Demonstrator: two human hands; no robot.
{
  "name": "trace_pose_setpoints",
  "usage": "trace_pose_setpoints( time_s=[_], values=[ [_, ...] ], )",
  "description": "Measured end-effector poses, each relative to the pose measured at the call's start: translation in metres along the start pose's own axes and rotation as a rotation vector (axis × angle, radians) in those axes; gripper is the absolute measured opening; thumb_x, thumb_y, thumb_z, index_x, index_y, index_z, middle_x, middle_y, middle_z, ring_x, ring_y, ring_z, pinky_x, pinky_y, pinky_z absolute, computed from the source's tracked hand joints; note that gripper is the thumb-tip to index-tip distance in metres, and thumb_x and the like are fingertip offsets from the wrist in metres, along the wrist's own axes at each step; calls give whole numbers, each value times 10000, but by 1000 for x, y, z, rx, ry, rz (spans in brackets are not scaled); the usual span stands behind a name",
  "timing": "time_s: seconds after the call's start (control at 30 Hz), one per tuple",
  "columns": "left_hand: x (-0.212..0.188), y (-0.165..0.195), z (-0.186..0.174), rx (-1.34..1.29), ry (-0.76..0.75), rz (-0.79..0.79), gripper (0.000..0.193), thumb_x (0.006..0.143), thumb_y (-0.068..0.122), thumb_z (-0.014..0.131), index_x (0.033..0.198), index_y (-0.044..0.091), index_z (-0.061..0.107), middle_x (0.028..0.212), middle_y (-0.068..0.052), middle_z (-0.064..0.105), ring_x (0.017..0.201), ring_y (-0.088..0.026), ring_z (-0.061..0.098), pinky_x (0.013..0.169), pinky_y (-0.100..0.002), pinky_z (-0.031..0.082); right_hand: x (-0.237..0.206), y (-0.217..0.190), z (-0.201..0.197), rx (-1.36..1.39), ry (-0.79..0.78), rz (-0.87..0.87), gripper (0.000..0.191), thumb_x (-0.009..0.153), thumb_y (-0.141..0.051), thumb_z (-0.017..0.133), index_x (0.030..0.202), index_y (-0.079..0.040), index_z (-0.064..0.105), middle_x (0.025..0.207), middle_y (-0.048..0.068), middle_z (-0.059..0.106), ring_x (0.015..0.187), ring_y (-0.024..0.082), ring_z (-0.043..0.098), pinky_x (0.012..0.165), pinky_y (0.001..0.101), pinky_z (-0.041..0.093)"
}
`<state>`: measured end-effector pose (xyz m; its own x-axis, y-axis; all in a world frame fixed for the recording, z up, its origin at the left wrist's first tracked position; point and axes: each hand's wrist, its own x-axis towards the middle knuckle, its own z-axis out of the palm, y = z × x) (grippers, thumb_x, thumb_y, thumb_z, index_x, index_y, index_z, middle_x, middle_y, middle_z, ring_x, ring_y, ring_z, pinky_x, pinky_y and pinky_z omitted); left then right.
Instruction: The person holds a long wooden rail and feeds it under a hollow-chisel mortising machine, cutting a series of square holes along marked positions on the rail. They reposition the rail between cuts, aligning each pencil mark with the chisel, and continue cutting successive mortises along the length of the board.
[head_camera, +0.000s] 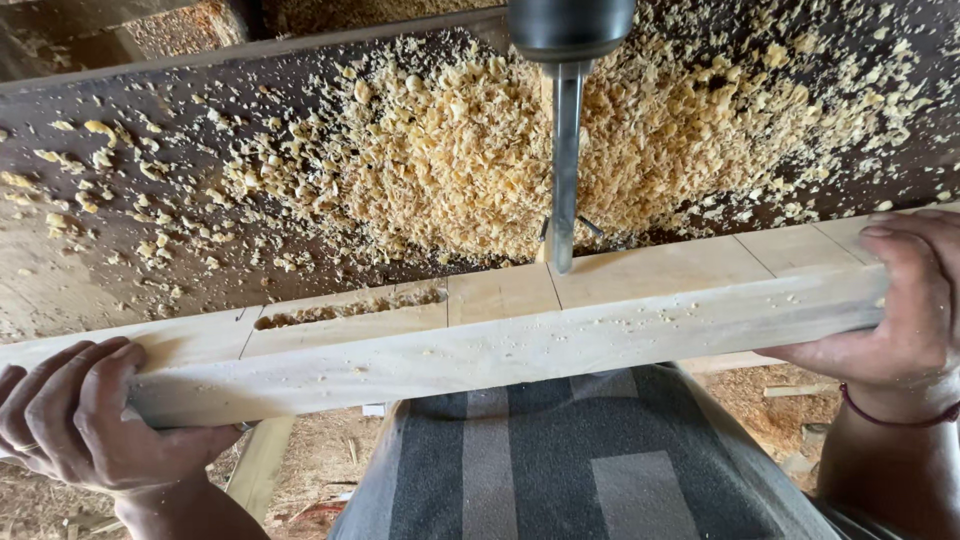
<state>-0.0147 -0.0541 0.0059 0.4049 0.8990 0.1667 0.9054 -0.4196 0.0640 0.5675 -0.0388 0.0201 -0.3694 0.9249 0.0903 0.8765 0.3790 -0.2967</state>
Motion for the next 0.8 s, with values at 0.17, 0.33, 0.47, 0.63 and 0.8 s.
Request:
trace_pose_setpoints(
  time_s=[0.17, 0.33, 0.47, 0.63, 0.8],
  values=[
    [-3, 0, -3, 31, -52, -35, 820, 961, 830, 476, 1033, 39, 676, 1112, -132, 677, 1111, -309, 627, 1045, -475, 455, 10, 1, 0, -28, 13, -67, 982, 559, -664, 949, 977, 136, 561, 982, 265, 580, 875, 396, 632, 772, 468, 562],
    [-3, -2, 0, -23, 4, -12, 836, 964, 846, 505, 1015, 27, 664, 1069, -142, 652, 1079, -337, 619, 1023, -524, 459, 9, 9, -1, -24, -43, -91, 1011, 519, -703, 926, 962, 129, 561, 967, 264, 574, 871, 391, 634, 759, 456, 569],
    [-3, -5, 2, 19, -13, -15, 812, 952, 821, 516, 1037, 33, 687, 1095, -140, 664, 1099, -321, 632, 1021, -493, 466, 0, 8, -1, -22, -52, -23, 1027, 532, -710, 923, 1011, 121, 556, 1029, 257, 573, 940, 390, 637, 811, 450, 568],
    [1, -6, 2, 38, -18, 34, 833, 945, 839, 595, 1036, 17, 692, 1068, -146, 669, 1071, -339, 646, 963, -499, 484, -8, 11, 0, -16, -45, 9, 1044, 530, -721, 914, 1041, 119, 562, 1068, 256, 580, 951, 378, 639, 810, 428, 570],
    [8, -4, 2, 47, 11, 21, 814, 921, 825, 512, 1074, 42, 673, 1094, -130, 656, 1099, -324, 636, 1010, -495, 466, -10, 20, 6, 7, -3, -54, 1032, 510, -721, 916, 975, 135, 576, 984, 259, 586, 909, 382, 636, 779, 449, 565]
  ],
)
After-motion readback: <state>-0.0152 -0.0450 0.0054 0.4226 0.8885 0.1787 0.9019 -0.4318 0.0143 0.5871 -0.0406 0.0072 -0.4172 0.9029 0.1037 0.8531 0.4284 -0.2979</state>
